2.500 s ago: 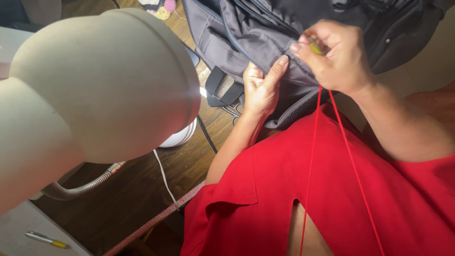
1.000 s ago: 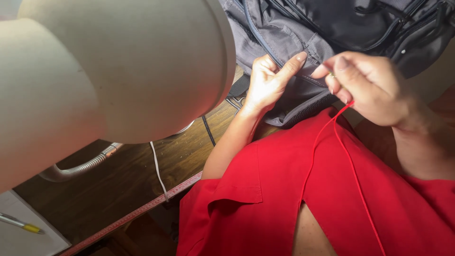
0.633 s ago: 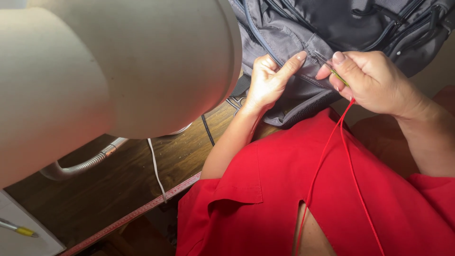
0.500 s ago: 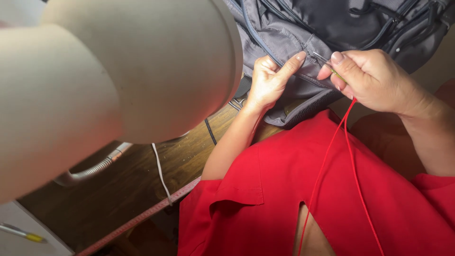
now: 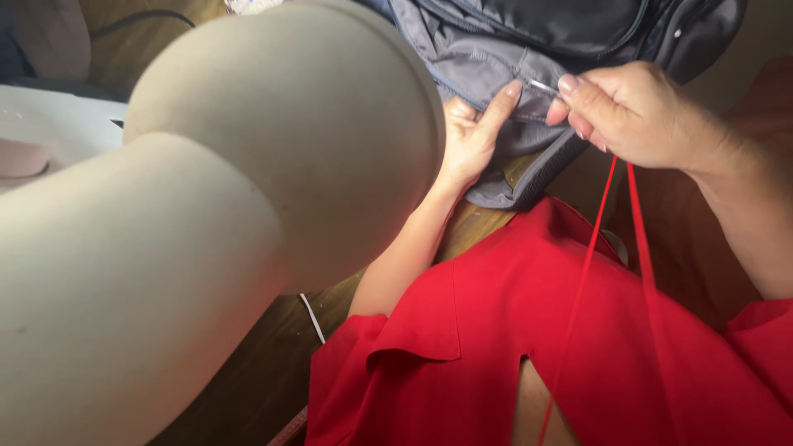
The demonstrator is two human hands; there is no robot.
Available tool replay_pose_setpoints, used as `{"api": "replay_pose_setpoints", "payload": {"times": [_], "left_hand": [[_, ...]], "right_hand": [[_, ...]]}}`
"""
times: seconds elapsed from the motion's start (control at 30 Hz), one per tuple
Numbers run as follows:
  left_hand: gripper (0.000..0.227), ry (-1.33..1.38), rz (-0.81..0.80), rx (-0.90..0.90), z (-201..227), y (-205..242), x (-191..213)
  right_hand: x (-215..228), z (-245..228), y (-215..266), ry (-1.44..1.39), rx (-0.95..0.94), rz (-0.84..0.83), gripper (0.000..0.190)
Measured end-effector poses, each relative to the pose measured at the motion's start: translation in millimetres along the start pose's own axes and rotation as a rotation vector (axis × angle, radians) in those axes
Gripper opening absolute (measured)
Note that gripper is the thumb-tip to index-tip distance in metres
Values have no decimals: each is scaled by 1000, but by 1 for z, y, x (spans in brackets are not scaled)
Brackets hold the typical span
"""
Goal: The person uses a seam ripper to open a seam on a gray backpack and then sews the fabric together using a needle and red thread.
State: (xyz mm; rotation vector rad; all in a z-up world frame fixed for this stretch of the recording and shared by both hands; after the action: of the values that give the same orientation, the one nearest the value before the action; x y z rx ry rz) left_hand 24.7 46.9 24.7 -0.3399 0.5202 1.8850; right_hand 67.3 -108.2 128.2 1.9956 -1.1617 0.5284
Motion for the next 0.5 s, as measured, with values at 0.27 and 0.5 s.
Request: {"api": "replay_pose_setpoints", "payload": {"times": [0.27, 0.5], "left_hand": [[20, -74, -2, -33, -10, -1, 2], [44, -73, 39, -8, 25, 3, -9]], "right_hand": [[-1, -5, -6, -12, -24, -38, 50], [-1, 4, -9, -14, -8, -22, 49]]}}
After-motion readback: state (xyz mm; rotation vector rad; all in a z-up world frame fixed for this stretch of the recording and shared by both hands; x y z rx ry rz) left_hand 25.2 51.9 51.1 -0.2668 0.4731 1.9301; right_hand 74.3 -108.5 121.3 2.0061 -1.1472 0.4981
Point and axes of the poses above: each hand's wrist, its own y-axis away from the middle knuckle, its own x-axis out of the back of the hand, z = x × y, the point moved 4 cm from there along -y, towards the middle knuckle, and after that the axes turned 10 degrees about z, right-handed, at the moved point
